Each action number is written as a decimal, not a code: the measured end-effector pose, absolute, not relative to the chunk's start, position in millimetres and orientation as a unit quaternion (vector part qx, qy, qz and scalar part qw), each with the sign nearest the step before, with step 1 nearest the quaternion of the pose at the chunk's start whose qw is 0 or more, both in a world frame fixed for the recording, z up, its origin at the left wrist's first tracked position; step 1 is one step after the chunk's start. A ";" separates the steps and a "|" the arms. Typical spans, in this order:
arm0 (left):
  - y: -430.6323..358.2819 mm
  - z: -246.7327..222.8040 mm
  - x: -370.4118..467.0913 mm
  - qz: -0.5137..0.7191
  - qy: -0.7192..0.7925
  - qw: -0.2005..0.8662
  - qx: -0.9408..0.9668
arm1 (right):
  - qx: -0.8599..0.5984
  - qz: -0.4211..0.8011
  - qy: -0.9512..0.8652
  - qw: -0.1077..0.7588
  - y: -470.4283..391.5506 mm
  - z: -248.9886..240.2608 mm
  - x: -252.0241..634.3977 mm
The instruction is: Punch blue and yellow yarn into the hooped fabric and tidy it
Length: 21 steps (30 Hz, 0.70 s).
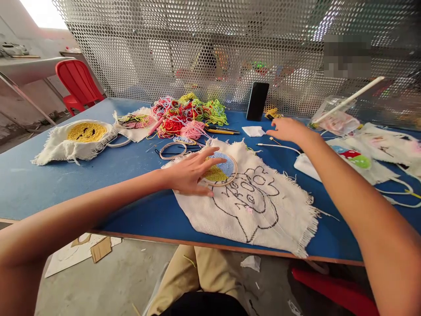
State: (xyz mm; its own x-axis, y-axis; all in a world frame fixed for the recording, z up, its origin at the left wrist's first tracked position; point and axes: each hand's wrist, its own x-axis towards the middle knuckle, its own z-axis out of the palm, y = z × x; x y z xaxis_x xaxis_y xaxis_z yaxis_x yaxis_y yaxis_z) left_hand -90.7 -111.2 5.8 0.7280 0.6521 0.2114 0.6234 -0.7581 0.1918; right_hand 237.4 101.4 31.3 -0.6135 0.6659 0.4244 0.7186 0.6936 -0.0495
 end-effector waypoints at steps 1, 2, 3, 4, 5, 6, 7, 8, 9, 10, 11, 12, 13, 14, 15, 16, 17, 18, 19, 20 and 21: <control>-111.1 7.2 -90.3 0.134 0.341 0.049 0.929 | -0.384 -0.059 -0.900 0.199 112.1 24.9 245.5; -110.5 8.3 -90.0 0.136 0.339 0.045 0.930 | -0.381 -0.055 -0.903 0.191 119.9 18.1 251.1; -109.3 8.9 -89.5 0.138 0.336 0.042 0.931 | -0.377 -0.051 -0.906 0.184 125.1 11.7 254.3; -107.7 9.0 -89.0 0.144 0.331 0.041 0.932 | -0.372 -0.047 -0.909 0.182 128.1 6.1 255.6; -105.6 8.8 -88.2 0.150 0.325 0.042 0.933 | -0.369 -0.046 -0.910 0.183 129.2 1.7 255.6; -103.2 8.3 -87.4 0.157 0.319 0.045 0.934 | -0.367 -0.046 -0.910 0.186 129.0 -1.4 254.7; -100.5 7.7 -86.4 0.165 0.315 0.050 0.933 | -0.365 -0.049 -0.909 0.194 127.6 -3.0 253.3; -97.9 7.3 -85.6 0.173 0.312 0.057 0.933 | -0.366 -0.054 -0.907 0.203 125.5 -3.1 251.6; -95.4 7.1 -85.2 0.179 0.309 0.063 0.932 | -0.369 -0.060 -0.902 0.216 122.6 -1.6 249.7; -93.2 7.3 -85.1 0.184 0.306 0.069 0.931 | -0.374 -0.069 -0.896 0.231 118.9 1.4 247.5; -91.4 8.1 -85.7 0.190 0.304 0.075 0.930 | -0.380 -0.079 -0.888 0.246 114.2 5.8 244.7; -90.0 9.6 -86.7 0.202 0.301 0.080 0.929 | -0.388 -0.090 -0.879 0.261 108.2 11.5 241.1; -89.2 11.9 -88.1 0.219 0.300 0.082 0.925 | -0.396 -0.100 -0.871 0.274 100.4 18.4 236.1; -88.9 14.8 -89.6 0.243 0.304 0.083 0.917 | -0.400 -0.107 -0.866 0.281 90.7 26.2 229.5; -89.2 18.3 -90.8 0.272 0.313 0.083 0.906 | -0.397 -0.110 -0.866 0.282 78.6 34.5 221.0; -90.0 22.2 -91.5 0.303 0.326 0.084 0.892 | -0.386 -0.109 -0.873 0.278 64.3 43.1 210.5; -91.4 26.2 -91.4 0.331 0.342 0.089 0.875 | -0.373 -0.109 -0.878 0.279 47.9 51.3 198.2; -93.1 30.1 -90.4 0.356 0.356 0.099 0.858 | -0.359 -0.115 -0.878 0.296 30.2 58.7 184.5; -95.3 33.4 -88.7 0.376 0.368 0.115 0.842 | -0.329 -0.115 -0.886 0.307 12.0 64.8 169.8; -97.6 36.0 -86.3 0.393 0.374 0.135 0.829 | -0.296 -0.103 -0.896 0.314 -5.6 69.1 155.0; -100.0 37.8 -83.6 0.408 0.376 0.158 0.817 | -0.269 -0.085 -0.901 0.330 -21.8 71.5 140.6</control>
